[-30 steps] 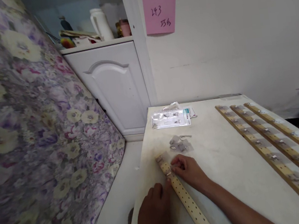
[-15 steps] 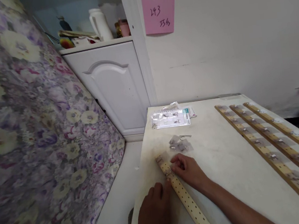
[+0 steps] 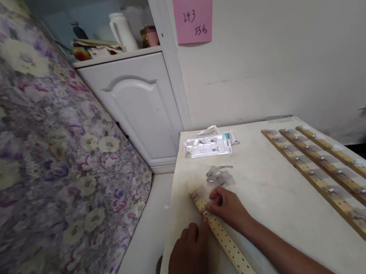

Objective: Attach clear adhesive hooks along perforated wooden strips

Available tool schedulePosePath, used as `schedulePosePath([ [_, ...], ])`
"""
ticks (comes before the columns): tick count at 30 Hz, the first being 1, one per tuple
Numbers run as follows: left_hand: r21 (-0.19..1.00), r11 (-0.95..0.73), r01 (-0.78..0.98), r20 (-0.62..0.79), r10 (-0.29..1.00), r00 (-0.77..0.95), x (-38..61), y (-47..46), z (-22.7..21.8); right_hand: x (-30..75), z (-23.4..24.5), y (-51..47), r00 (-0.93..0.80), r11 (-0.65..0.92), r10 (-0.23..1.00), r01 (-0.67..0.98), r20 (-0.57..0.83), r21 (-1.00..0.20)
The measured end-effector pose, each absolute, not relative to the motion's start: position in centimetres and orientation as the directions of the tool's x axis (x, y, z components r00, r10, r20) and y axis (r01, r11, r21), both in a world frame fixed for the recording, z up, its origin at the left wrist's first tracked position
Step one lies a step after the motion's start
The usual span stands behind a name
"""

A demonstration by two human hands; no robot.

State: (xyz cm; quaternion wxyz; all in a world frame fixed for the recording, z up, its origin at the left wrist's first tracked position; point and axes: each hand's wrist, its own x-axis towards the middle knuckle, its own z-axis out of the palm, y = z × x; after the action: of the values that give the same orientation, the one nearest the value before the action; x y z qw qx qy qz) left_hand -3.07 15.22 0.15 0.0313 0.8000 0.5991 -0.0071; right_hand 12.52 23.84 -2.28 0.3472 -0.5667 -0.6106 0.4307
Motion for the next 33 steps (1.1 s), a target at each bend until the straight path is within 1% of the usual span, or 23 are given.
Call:
schedulePosePath([
  [5,0.052,-0.274,0.96,-0.095,0.956,0.278,-3.0,15.2,0.4,12.4,-2.2,23.9,-0.107,-0.031,0.991,0.367,-0.075,-0.93],
  [11,0.084,-0.263,0.961,-0.12,0.955,0.272,-2.9,15.3,0.6,12.4,-2.6,23.7,-0.095,0.024,0.995,0.392,-0.014,-0.92],
  [16,0.096,-0.258,0.961,-0.113,0.957,0.268,-3.2,15.2,0.5,12.5,-2.5,23.5,-0.093,0.032,0.996,0.382,-0.003,-0.924],
  [20,0.115,-0.247,0.962,-0.151,0.953,0.263,-3.2,15.3,0.7,12.6,-2.2,23.3,-0.084,0.034,0.996,0.367,0.004,-0.93],
  [25,0.16,-0.235,0.959,-0.16,0.952,0.26,-3.2,15.4,1.2,13.2,-1.7,22.6,-0.019,0.024,1.0,0.339,0.019,-0.941],
  [27,0.172,-0.229,0.958,-0.169,0.951,0.258,-3.2,15.3,1.6,13.8,-1.2,21.4,-0.02,0.022,1.0,0.366,0.016,-0.93],
  [29,0.173,-0.208,0.963,-0.193,0.951,0.24,-3.2,15.3,2.4,14.7,-0.8,19.4,-0.067,0.036,0.998,0.424,0.008,-0.905],
  [33,0.144,-0.164,0.976,-0.235,0.952,0.195,-3.4,15.4,3.6,16.9,-0.8,13.9,-0.139,0.057,0.99,0.592,-0.031,-0.804],
])
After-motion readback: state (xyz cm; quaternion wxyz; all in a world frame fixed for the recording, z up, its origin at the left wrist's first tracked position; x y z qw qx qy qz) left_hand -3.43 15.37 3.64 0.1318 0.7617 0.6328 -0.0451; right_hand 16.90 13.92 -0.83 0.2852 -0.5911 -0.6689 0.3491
